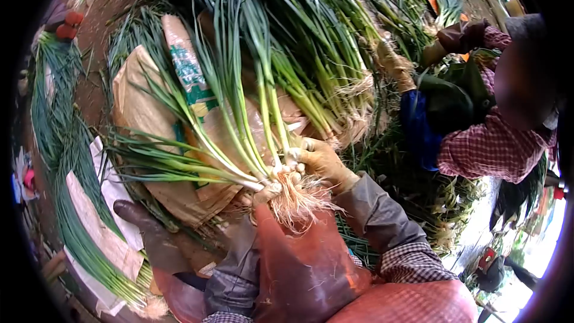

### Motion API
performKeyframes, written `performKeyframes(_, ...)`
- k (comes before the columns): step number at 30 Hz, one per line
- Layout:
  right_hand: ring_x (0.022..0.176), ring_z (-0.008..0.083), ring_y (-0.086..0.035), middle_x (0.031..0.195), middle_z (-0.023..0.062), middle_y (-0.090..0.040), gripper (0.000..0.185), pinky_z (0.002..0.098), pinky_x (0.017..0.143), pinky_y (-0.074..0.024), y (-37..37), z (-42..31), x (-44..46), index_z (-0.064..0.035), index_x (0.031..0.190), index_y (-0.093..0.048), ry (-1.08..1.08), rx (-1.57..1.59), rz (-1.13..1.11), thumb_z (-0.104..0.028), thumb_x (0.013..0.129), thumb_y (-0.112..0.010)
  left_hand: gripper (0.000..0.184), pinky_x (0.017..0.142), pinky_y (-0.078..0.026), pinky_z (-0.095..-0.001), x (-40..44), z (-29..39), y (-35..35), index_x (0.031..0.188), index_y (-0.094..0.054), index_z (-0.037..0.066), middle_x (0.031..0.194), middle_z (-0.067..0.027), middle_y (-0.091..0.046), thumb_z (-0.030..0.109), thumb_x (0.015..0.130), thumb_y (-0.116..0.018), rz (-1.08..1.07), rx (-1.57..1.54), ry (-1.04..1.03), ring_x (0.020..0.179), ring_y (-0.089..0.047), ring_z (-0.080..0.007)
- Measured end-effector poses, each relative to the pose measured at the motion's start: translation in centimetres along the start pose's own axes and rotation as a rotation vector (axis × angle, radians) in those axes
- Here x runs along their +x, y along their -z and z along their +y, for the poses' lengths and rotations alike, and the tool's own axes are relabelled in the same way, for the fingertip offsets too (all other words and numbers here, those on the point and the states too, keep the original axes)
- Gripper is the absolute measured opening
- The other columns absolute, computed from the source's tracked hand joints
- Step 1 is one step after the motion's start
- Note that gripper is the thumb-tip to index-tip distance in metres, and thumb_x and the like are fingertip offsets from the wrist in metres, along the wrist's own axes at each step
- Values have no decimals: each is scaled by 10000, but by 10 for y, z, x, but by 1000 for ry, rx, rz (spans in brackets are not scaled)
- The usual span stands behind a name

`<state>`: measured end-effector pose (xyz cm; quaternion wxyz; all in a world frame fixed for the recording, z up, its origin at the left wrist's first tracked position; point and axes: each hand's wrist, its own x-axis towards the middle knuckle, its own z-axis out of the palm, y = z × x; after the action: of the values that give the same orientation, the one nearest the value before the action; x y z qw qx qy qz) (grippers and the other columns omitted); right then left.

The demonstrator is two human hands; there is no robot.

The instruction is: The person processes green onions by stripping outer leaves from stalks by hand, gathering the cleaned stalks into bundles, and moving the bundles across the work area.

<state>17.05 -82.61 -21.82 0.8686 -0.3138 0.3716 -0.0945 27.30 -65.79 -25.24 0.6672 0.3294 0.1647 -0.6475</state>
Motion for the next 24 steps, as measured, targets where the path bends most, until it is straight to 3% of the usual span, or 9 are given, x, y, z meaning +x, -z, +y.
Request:
performKeyframes(3, 594, 73, -503, 739, 27, -585, 207, 194, 521, -394, -6, -5, -9, -38, 818, -554, 41, 11, -49, -218, 913, -592, 461, 731, -508, -372, -1, 3, -4, 1158, -536, -3, 1011, -128, -588, 18, 714, -657, 4, -34, 9, 848, -584, -217)
performKeyframes(9, 711, 155, -591, 779, 22, -638, 260, 283, 689, -483, 53, 8, -49, 9, 954, -611, -151, -1034, 137, -236, 869, -624, 484, 706, -510, -391, 3, 5, -5, 1158, -524, 3, 990, -132, -582, 14, 694, -659, 30, -120, 7, 821, -579, -225)
performKeyframes(12, 670, 128, -571, 822, 18, -621, 245, 266, 595, -485, 45, 2, -53, -10, 1030, -630, -247, -584, 70, -184, 861, -660, 495, 693, -511, -400, 1, 8, -8, 1158, -518, 6, 979, -134, -579, 12, 684, -660, 21, -206, 24, 808, -577, -230)
performKeyframes(13, 736, 130, -575, 945, 71, -624, 337, 275, 649, -497, 26, -12, -49, -2, 1129, -610, -25, -549, -43, -212, 868, -649, 499, 688, -511, -403, 0, 8, -8, 1159, -516, 7, 976, -135, -578, 11, 680, -660, 21, -251, 34, 803, -576, -231)
performKeyframes(16, 952, 155, -577, 1052, 85, -619, 371, 275, 837, -468, -17, -48, -19, 30, 1161, -563, 2, -557, -85, -227, 897, -600, 501, 832, -517, -465, 13, 6, 3, 1255, -430, 4, 1046, -192, -549, 60, 787, -602, -453, -362, 48, 897, -598, -265)
performKeyframes(18, 847, 105, -552, 945, 34, -612, 305, 241, 742, -450, -21, -40, 7, 8, 1081, -592, 23, -478, -264, -233, 895, -601, 523, 800, -503, -428, 13, 6, -2, 1268, -421, 10, 1122, -189, -516, 73, 786, -612, -455, -375, -15, 895, -577, -234)
performKeyframes(19, 757, 66, -510, 863, 2, -593, 209, 214, 669, -413, -27, -33, 15, -17, 988, -609, -53, -170, -304, -198, 883, -604, 515, 781, -491, -400, 8, 14, -13, 1265, -432, 14, 1153, -182, -499, 71, 786, -612, -471, -460, 54, 888, -563, -218)
performKeyframes(22, 764, 88, -537, 842, -13, -589, 210, 220, 678, -428, -34, -24, 15, -25, 949, -626, 6, -80, -303, -206, 843, -649, 498, 735, -462, -347, 7, 16, -11, 1239, -466, -12, 1117, -168, -531, 91, 778, -621, -435, -516, -2, 851, -526, -182)
performKeyframes(24, 682, 80, -546, 753, -35, -598, 162, 206, 623, -441, -34, -33, 13, -23, 904, -634, 19, -344, -240, -175, 849, -632, 500, 742, -485, -356, 11, 19, -4, 1211, -478, -53, 1043, -176, -581, 121, 767, -625, -470, -519, 206, 864, -555, -204)
